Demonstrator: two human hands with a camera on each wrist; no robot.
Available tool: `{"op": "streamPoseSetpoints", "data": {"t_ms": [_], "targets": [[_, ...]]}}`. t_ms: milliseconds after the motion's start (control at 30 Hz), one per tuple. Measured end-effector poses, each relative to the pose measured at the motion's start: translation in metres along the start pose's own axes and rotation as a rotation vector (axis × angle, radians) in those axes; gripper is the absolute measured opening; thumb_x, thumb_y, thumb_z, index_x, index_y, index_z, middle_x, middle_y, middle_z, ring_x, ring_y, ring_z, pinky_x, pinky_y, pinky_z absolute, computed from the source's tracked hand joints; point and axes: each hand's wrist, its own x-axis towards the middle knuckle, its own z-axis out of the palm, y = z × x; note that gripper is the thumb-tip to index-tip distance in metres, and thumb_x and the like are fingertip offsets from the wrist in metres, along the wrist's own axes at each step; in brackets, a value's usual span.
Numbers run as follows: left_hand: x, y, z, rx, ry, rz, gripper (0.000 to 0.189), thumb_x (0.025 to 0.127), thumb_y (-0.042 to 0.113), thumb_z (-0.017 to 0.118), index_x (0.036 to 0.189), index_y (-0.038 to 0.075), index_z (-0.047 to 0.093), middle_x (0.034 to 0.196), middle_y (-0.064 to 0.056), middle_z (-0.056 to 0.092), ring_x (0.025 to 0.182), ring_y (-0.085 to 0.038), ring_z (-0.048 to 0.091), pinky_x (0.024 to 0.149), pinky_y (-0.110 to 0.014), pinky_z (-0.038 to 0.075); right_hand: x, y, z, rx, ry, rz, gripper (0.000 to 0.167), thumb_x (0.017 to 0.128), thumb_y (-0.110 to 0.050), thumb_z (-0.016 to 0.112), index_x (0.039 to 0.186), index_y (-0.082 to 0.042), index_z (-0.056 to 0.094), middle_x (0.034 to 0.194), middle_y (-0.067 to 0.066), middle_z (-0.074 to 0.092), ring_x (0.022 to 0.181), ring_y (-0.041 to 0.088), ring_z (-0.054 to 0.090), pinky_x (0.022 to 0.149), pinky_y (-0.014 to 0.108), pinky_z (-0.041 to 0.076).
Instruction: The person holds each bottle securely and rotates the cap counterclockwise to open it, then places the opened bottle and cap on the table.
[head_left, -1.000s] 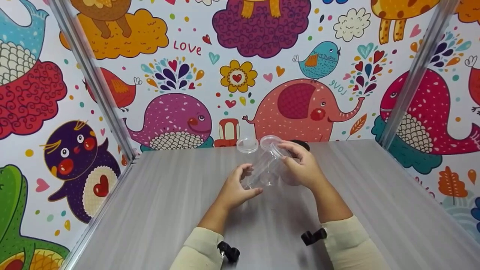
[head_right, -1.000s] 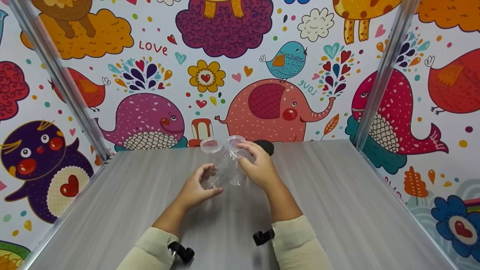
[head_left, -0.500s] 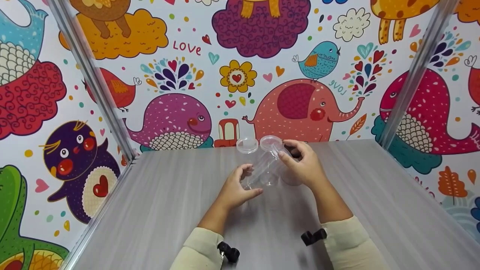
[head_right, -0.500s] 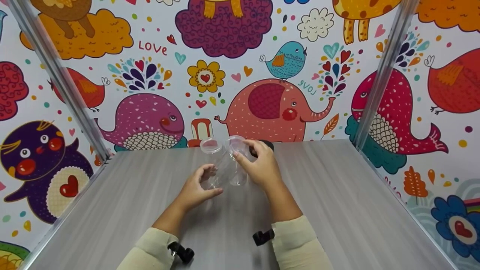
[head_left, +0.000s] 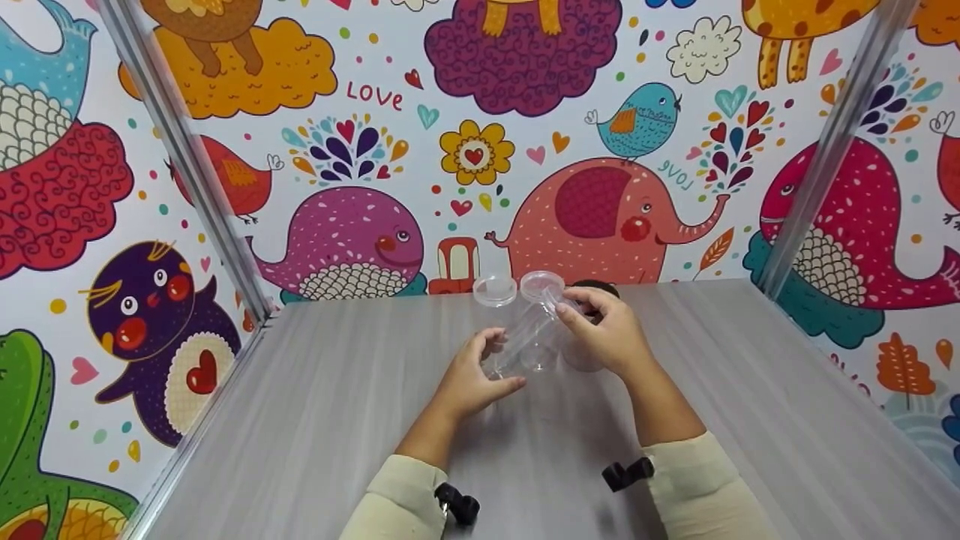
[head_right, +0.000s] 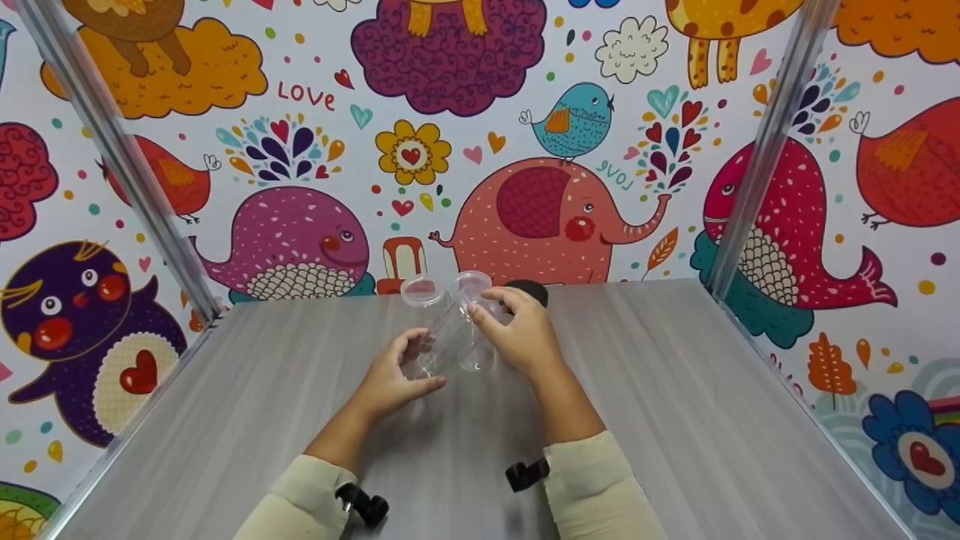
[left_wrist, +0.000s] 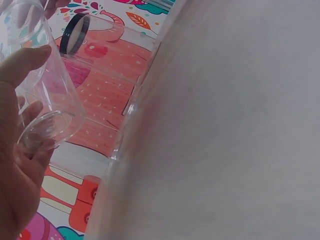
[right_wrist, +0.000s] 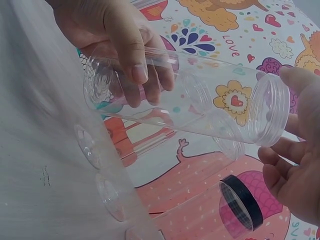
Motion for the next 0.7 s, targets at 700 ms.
{"op": "streamPoseSetpoints", "data": {"t_ms": [700], "targets": [[-0.0004,-0.0021,0.0012,-0.031,-0.003,0.023,0.081,0.080,0.036,0.094,0.149,0.022,0.053,0.147,-0.009,0.063,0.139,-0.027,0.060,0.121,-0.060,0.047,0.0010,0.0040,-0.0005,0.116,-0.037,-0.051,0.033,0.101,-0.015,0.064,0.131,-0.020,0.076,0.150,0.005,0.065,0.135,0.029,0.060,0.105,0.041,0.056]]}}
